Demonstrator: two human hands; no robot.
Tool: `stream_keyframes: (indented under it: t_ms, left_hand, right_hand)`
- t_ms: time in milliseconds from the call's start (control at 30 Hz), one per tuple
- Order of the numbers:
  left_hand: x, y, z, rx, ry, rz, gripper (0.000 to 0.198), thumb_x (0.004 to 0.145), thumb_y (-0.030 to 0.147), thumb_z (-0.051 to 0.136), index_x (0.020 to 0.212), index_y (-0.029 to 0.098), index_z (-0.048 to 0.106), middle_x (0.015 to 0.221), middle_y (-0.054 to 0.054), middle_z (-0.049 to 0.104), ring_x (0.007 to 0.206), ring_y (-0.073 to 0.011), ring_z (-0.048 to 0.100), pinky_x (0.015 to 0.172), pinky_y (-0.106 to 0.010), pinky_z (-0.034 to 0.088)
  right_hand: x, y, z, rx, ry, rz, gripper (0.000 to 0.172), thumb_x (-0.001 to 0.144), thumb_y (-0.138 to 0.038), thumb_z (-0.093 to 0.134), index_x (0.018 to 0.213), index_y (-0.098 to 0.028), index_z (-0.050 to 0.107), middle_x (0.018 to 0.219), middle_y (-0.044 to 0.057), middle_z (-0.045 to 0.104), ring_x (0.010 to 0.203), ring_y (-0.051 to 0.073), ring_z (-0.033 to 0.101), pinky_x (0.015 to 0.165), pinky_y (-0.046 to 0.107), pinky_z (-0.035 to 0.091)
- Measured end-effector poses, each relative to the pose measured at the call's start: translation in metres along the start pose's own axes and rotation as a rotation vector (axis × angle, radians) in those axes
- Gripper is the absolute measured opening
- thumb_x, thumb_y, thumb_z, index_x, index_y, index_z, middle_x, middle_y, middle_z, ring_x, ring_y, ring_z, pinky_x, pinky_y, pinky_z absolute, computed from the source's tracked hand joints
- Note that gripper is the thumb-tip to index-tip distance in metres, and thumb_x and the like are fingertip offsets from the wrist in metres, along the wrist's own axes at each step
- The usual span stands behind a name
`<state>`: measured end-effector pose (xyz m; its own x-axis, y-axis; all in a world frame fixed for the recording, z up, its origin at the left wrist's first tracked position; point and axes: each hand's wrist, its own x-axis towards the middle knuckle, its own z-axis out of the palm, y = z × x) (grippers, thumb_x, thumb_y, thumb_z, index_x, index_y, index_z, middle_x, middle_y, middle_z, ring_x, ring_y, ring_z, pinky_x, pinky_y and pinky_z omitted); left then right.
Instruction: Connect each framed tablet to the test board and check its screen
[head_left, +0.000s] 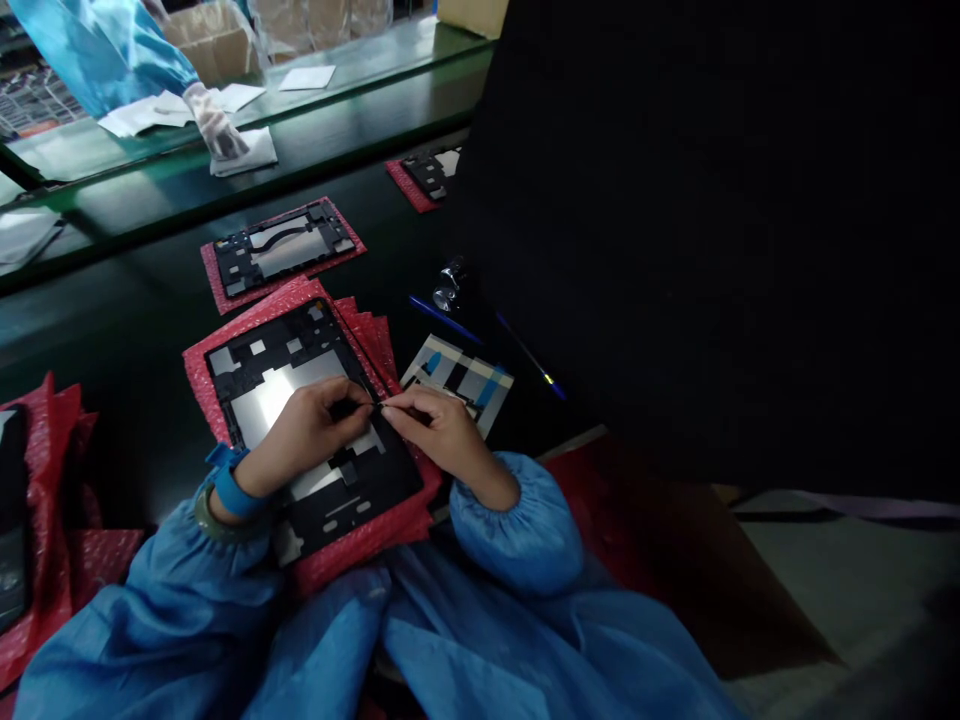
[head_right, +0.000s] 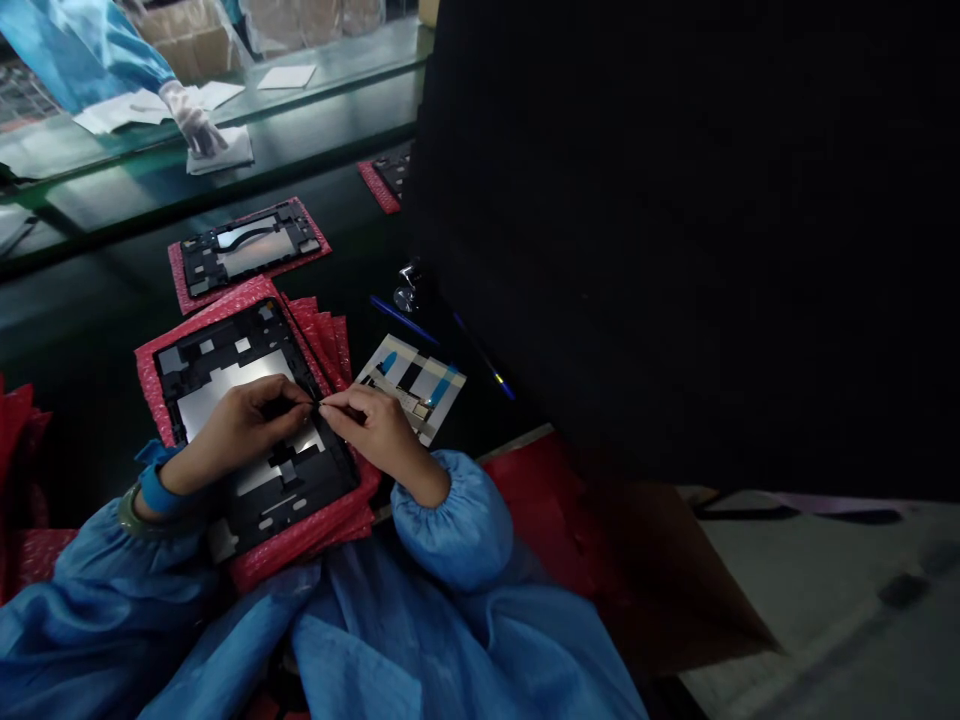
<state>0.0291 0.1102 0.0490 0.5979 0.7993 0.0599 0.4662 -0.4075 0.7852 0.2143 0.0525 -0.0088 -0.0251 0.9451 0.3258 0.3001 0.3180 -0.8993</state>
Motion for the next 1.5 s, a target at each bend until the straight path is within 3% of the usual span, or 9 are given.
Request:
stream_keyframes:
  t_ms: [300, 433, 533, 667, 867, 1100, 1267, 1433, 1500]
  left_hand:
    - [-0.001, -0.002, 0.005, 0.084, -0.007, 0.062, 0.015, 0.087, 0.029, 0.058, 0.083, 0.019, 0.068, 0.076, -0.001, 0.07, 0.069, -0.0157, 0.064, 0.067, -0.028, 0.052]
    - [-0.014, 0.002, -0.007, 0.214, 0.092, 0.153, 0.031, 0.093, 0.037, 0.058, 0.116, 0.018, 0.066, 0.109, -0.009, 0.068, 0.101, -0.0211, 0.067, 0.089, -0.036, 0.055]
    - [-0.036, -0.002, -0.027, 0.395, 0.255, 0.123, 0.046, 0.095, 0.043, 0.056, 0.134, 0.02, 0.055, 0.139, -0.015, 0.055, 0.13, -0.0276, 0.055, 0.108, -0.046, 0.047]
    - [-0.068, -0.024, -0.045, 0.563, 0.506, -0.029, 0.051, 0.095, 0.044, 0.055, 0.136, 0.015, 0.053, 0.143, -0.021, 0.049, 0.138, -0.034, 0.047, 0.116, -0.056, 0.037]
    - [-0.091, -0.063, -0.029, 0.357, 0.671, -0.242, 0.057, 0.099, 0.043, 0.042, 0.143, 0.006, 0.043, 0.141, -0.027, 0.054, 0.135, -0.0334, 0.051, 0.115, -0.054, 0.038]
    - [-0.096, -0.069, -0.019, 0.146, 0.673, -0.248, 0.061, 0.101, 0.055, 0.035, 0.145, 0.014, 0.045, 0.151, -0.021, 0.051, 0.142, -0.0296, 0.046, 0.119, -0.049, 0.034]
    - [-0.089, -0.073, -0.014, 0.142, 0.656, -0.223, 0.061, 0.1, 0.054, 0.038, 0.144, 0.011, 0.047, 0.149, -0.023, 0.051, 0.14, -0.0316, 0.047, 0.118, -0.051, 0.035]
    - [-0.083, -0.062, -0.011, 0.424, 0.69, -0.124, 0.059, 0.091, 0.044, 0.06, 0.142, 0.018, 0.048, 0.16, -0.022, 0.035, 0.153, -0.0388, 0.019, 0.12, -0.067, 0.018]
    - [-0.084, -0.044, -0.013, 0.482, 0.761, -0.063, 0.057, 0.09, 0.044, 0.063, 0.14, 0.021, 0.05, 0.158, -0.021, 0.038, 0.153, -0.0399, 0.02, 0.118, -0.069, 0.02]
  right_hand:
    - [0.005, 0.003, 0.007, -0.267, 0.028, -0.124, 0.01, 0.09, -0.019, 0.057, 0.083, -0.019, 0.065, 0.078, 0.001, 0.066, 0.073, 0.014, 0.063, 0.069, 0.025, 0.05]
    - [-0.001, -0.026, -0.005, -0.528, 0.103, -0.341, 0.022, 0.097, -0.033, 0.056, 0.107, -0.016, 0.066, 0.103, 0.012, 0.07, 0.1, 0.023, 0.065, 0.086, 0.036, 0.053]
    - [-0.017, -0.053, -0.008, -0.625, -0.085, -0.555, 0.035, 0.096, -0.04, 0.059, 0.121, -0.016, 0.063, 0.119, 0.013, 0.069, 0.113, 0.025, 0.063, 0.099, 0.043, 0.051]
    - [-0.037, -0.06, 0.006, -0.724, -0.348, -0.705, 0.024, 0.095, -0.023, 0.058, 0.116, -0.014, 0.067, 0.122, 0.011, 0.071, 0.118, 0.026, 0.064, 0.105, 0.044, 0.051]
    - [-0.038, -0.043, 0.022, -0.817, -0.187, -0.955, 0.025, 0.098, -0.011, 0.046, 0.106, -0.013, 0.07, 0.113, 0.012, 0.075, 0.106, 0.023, 0.069, 0.087, 0.038, 0.059]
    - [-0.031, -0.051, 0.002, -0.797, -0.093, -0.922, 0.032, 0.096, -0.014, 0.045, 0.115, -0.011, 0.07, 0.094, 0.009, 0.076, 0.086, 0.021, 0.068, 0.077, 0.036, 0.057]
    - [-0.027, -0.045, -0.018, -0.561, 0.119, -0.824, 0.041, 0.099, -0.019, 0.04, 0.134, -0.021, 0.062, 0.105, 0.01, 0.076, 0.102, 0.024, 0.07, 0.085, 0.039, 0.058]
    - [-0.025, -0.048, -0.023, -0.25, 0.854, -0.392, 0.029, 0.101, -0.031, 0.051, 0.124, -0.027, 0.066, 0.106, 0.01, 0.074, 0.102, 0.025, 0.071, 0.09, 0.041, 0.056]
    - [-0.025, -0.052, -0.021, -0.112, 0.928, -0.218, 0.035, 0.104, -0.038, 0.042, 0.13, -0.026, 0.063, 0.108, 0.012, 0.073, 0.104, 0.026, 0.071, 0.09, 0.044, 0.058]
